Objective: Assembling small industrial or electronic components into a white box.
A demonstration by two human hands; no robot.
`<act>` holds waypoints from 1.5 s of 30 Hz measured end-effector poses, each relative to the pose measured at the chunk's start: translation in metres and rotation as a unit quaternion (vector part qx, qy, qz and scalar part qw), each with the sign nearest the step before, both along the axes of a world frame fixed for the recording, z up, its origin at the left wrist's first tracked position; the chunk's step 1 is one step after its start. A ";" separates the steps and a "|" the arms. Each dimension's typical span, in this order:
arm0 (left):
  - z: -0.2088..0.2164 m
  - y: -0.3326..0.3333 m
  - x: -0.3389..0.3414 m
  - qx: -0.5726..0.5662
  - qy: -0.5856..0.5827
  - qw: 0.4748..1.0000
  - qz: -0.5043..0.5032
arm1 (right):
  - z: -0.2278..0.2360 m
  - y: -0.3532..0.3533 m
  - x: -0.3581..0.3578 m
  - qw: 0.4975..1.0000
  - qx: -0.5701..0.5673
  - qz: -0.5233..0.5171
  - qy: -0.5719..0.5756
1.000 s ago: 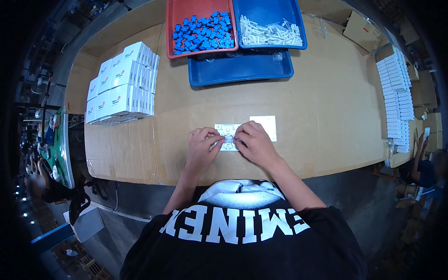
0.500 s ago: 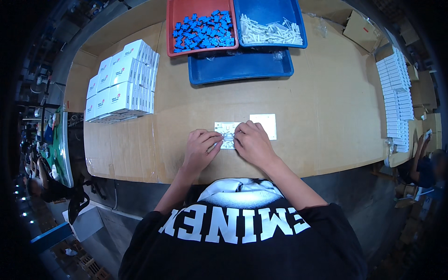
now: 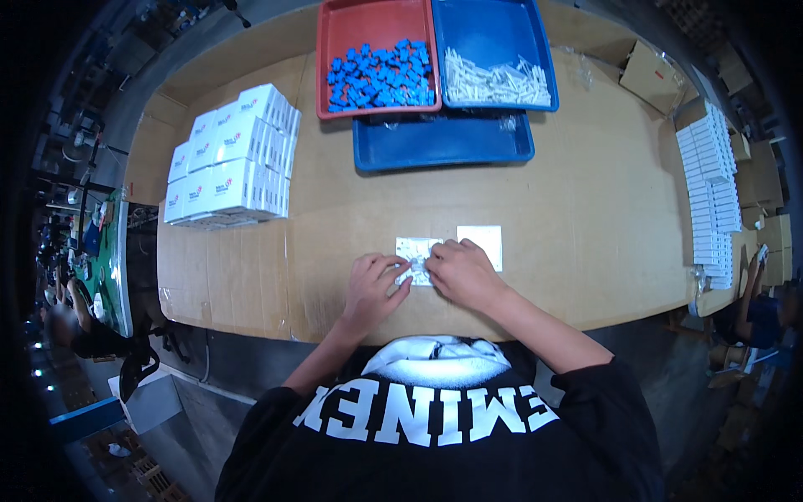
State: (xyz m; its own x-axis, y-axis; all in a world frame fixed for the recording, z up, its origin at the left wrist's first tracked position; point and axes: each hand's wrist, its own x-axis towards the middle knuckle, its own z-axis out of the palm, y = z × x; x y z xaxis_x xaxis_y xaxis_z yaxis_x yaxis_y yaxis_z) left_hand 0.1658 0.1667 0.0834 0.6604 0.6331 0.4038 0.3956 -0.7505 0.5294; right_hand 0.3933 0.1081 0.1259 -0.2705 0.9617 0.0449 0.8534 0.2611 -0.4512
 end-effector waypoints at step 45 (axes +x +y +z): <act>0.003 -0.003 0.000 -0.070 0.030 0.996 0.043 | 0.020 0.390 0.051 0.942 0.267 -0.204 0.004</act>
